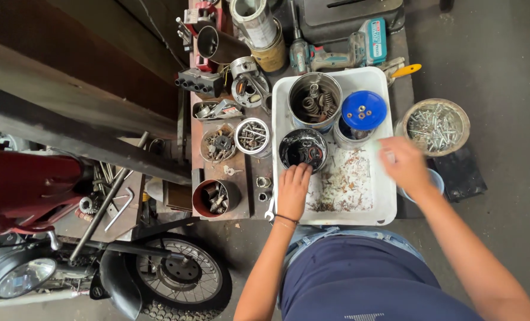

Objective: Sorting small screws and bolts into different containers on a workbench

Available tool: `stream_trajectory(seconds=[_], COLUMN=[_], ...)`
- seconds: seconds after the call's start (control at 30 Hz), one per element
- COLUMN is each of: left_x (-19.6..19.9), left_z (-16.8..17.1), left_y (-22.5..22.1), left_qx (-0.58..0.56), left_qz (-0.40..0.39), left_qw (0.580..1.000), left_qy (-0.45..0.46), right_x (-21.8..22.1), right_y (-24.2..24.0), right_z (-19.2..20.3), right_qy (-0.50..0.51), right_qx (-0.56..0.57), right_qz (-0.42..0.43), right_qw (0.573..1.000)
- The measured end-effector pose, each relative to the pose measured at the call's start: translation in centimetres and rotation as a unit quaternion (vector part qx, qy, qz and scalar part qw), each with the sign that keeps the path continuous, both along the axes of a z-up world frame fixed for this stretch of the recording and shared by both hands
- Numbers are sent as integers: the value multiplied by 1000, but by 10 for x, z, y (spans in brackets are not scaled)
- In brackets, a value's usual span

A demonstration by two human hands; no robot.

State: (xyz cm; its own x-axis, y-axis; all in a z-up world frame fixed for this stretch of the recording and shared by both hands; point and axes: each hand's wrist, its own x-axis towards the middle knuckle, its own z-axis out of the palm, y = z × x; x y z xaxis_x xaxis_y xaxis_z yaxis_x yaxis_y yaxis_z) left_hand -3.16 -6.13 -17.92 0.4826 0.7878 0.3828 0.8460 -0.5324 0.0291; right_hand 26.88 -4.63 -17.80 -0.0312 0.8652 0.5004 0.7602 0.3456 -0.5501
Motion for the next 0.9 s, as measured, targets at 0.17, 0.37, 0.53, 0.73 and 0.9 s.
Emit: stream_trajectory(seconds=[0.17,0.37,0.53,0.73,0.9], left_x=[4,-6,-24,-32,-50], left_z=[-21,-25,-14,-6,42], left_y=[17,30,36,33,15], left_qx=[-4,-75,-73,-65,-96], left_qz=[4,52,93,89,91], left_qw=[999,995,991,993,991], left_qy=[33,36,57,30,22], right_x=[-58,-89,-105,-111,-88], right_y=[23,32,-10,-15,21], right_z=[-43,-108,-99,-35,-125], right_qy=[11,-194,-286,-246,-166], right_qx=[-220,-243,-215,-392,-216], right_qz=[194,195,266,390,184], right_qw=[956,930,895,796,944])
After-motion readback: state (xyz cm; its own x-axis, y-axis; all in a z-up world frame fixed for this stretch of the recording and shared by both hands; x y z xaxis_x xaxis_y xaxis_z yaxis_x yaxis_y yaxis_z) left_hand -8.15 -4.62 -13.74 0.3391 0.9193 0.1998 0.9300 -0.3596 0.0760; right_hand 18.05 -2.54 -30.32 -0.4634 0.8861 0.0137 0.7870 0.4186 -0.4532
